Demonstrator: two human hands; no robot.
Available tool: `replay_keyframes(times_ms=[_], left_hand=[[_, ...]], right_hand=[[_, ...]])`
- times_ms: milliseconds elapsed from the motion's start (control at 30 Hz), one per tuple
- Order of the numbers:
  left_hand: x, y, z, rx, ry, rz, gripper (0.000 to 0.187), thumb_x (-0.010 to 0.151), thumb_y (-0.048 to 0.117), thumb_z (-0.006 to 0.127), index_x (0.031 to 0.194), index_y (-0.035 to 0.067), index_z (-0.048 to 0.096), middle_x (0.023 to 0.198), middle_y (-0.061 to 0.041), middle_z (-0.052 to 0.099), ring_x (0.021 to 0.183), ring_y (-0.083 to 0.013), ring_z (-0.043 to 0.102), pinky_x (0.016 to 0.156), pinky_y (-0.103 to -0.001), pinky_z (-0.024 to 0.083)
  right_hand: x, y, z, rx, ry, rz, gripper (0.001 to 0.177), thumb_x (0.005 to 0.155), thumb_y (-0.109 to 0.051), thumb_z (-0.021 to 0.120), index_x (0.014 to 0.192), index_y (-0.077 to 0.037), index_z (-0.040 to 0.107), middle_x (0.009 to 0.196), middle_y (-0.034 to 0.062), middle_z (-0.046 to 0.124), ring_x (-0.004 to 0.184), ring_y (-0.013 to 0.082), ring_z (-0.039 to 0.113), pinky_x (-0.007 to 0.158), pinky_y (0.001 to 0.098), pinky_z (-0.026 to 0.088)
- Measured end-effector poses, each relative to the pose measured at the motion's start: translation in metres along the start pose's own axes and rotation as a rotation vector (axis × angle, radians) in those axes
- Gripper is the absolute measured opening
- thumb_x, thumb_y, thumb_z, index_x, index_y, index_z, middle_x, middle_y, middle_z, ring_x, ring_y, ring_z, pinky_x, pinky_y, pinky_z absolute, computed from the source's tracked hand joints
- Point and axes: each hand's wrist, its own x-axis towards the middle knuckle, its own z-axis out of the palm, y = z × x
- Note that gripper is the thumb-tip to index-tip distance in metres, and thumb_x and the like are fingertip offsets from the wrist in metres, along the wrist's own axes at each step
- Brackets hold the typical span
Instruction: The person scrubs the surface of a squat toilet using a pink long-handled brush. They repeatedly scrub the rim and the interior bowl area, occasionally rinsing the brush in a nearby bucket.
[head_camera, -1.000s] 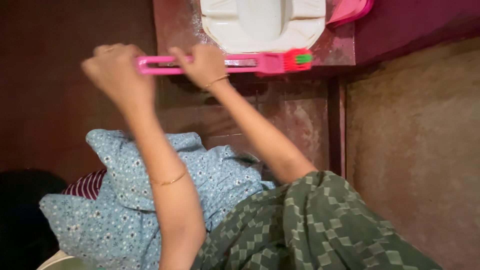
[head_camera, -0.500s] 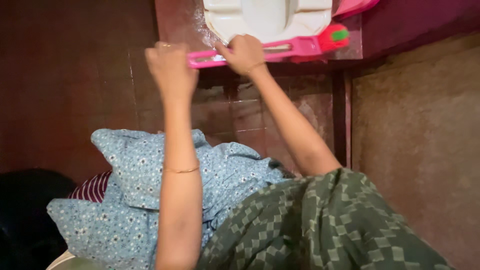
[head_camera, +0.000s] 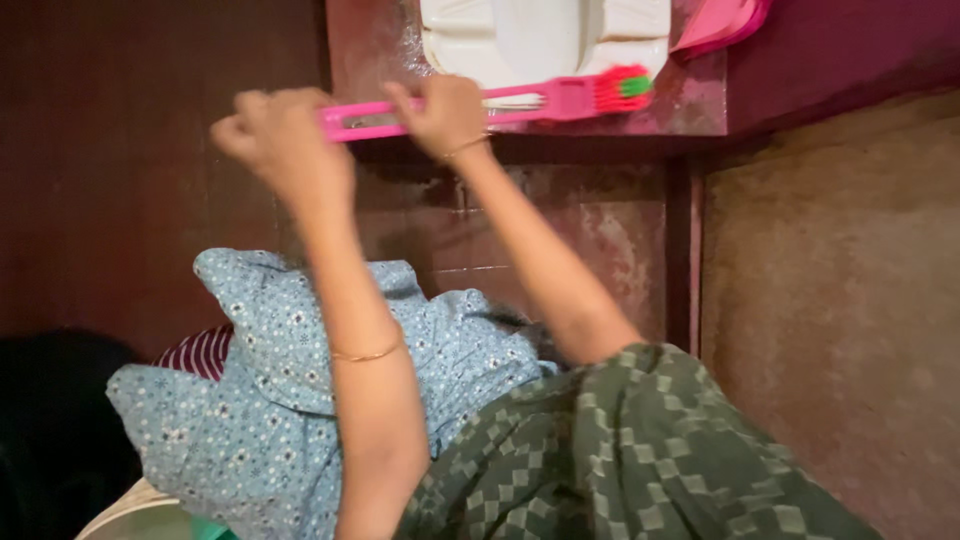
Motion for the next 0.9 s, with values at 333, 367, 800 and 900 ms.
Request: replay_keyframes(times_ms=[333,367,800,900], left_hand=[[0.000,-0.040,0.005,0.075,-0.094,0.013,0.014,0.080,0.003,0.068,0.080,0.015,0.075,0.088,-0.003,0.069,0.102,-0.0285,0.053,0.093,-0.046,0.033],[-0.004,-0.029,0.018,0.009,-0.090,0.041,0.013,0.080,0.004,0.068,0.081,0.015,0.075,0.090,-0.003,0.071,0.102,-0.0299,0.053,0.093,-0.047,0.034],[-0.030,0.088,0.081,-0.132,-0.312,0.141,0.014,0.085,0.003,0.065,0.091,0.011,0.076,0.095,-0.010,0.072,0.107,-0.0306,0.058,0.104,-0.051,0.039],[-0.021,0.040,0.046,-0.266,-0.077,0.012,0.030,0.080,-0.002,0.060,0.098,0.013,0.079,0.102,-0.012,0.068,0.110,-0.0335,0.050,0.099,-0.044,0.038]], right_hand=[[-0.001,-0.011,0.041,-0.035,0.046,0.030,0.067,0.088,-0.063,0.060,0.051,-0.008,0.066,0.051,0.0192,0.058,0.051,0.0390,0.061,0.052,0.0486,0.046],[-0.006,0.008,0.031,-0.018,0.029,0.029,0.064,0.091,-0.062,0.060,0.056,-0.009,0.068,0.053,0.0182,0.060,0.052,0.0379,0.062,0.052,0.0482,0.046],[-0.049,0.113,-0.079,-0.122,-0.093,0.143,0.051,0.097,-0.051,0.060,0.069,-0.011,0.078,0.058,0.0152,0.064,0.056,0.0366,0.064,0.055,0.0469,0.046],[-0.024,0.073,-0.036,-0.106,-0.034,0.111,0.055,0.094,-0.052,0.062,0.064,-0.008,0.074,0.055,0.0172,0.060,0.054,0.0376,0.061,0.054,0.0479,0.044]])
